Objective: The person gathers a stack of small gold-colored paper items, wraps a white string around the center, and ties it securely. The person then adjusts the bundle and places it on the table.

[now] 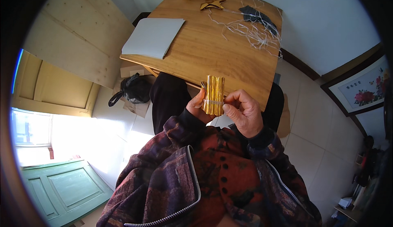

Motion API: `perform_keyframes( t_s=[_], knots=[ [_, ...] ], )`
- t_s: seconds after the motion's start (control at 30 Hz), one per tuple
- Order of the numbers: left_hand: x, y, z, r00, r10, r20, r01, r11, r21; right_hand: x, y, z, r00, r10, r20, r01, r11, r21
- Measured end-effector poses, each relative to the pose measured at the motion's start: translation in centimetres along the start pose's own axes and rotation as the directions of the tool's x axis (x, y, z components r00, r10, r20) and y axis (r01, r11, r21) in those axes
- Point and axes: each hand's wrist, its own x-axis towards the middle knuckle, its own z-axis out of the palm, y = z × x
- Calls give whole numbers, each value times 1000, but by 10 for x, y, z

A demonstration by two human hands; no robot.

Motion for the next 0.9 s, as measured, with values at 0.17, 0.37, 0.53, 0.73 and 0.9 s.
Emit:
perform_keyframes(
  t_s=[0.17, 0.37, 0.53, 0.73, 0.9],
  knots=[
    [0, -5, -14, 978, -201, 64, 203, 979, -27, -3, 7, 4, 998, 67, 23, -70, 973, 219],
    [-4, -12, -14, 990, -143, -17, 142, 947, 287, -4, 11, 2, 997, 83, -2, -79, 960, 268],
    [-7, -13, -2, 988, -152, -16, 147, 920, 364, -4, 9, 1, 995, 90, -40, -76, 963, 259],
    [-8, -14, 3, 982, -186, -11, 182, 948, 259, -4, 7, 2, 991, 120, -53, -102, 959, 263],
    [-11, -17, -11, 985, -168, 48, 151, 955, 257, -5, 5, 4, 990, 127, -54, -110, 962, 250]
  ],
)
